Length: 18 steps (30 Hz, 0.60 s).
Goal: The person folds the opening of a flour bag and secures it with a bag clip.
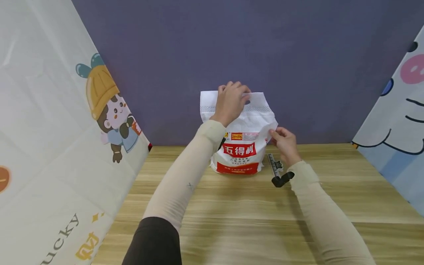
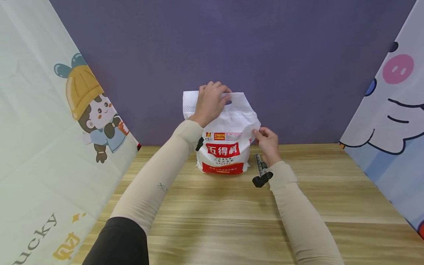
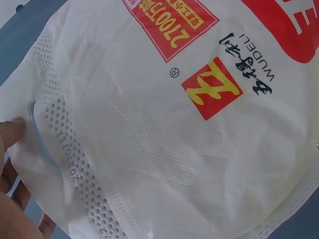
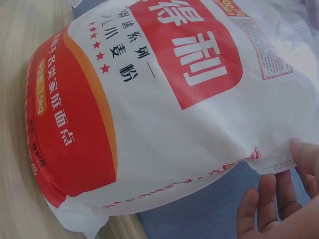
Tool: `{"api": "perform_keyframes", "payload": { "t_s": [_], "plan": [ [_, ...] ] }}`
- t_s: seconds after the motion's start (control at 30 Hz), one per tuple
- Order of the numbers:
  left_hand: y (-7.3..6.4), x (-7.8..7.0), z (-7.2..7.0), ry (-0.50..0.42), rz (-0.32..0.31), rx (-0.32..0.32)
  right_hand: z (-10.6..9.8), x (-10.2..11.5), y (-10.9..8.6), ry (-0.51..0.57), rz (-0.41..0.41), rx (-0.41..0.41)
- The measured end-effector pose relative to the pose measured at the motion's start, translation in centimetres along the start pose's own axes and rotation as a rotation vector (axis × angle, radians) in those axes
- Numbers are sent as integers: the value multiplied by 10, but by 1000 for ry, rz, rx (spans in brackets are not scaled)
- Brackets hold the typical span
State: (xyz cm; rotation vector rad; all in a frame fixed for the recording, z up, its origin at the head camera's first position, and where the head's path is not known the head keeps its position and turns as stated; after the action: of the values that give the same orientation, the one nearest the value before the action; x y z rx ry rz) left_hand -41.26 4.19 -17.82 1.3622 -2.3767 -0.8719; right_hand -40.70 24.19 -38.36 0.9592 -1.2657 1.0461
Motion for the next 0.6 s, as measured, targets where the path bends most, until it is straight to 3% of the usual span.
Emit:
{"api": "perform_keyframes", "payload": {
  "t_s": [0.37, 0.6],
  "plan": [
    [-1, -2, -4, 3, 9, -18, -2, 2, 0, -11, -30, -41],
    [-2, -3, -7, 22, 23, -36, -4, 4, -1, -107, -65, -66]
  ]
}}
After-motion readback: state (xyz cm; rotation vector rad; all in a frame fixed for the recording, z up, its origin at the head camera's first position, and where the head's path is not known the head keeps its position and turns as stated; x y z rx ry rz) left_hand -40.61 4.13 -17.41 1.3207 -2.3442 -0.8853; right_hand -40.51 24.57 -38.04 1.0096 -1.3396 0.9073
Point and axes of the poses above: each hand's wrist, its own y-axis towards the middle knuckle, its own z-axis out of the palm, x = y × z, the point moved 9 cm from there along y, towards the middle knuckle
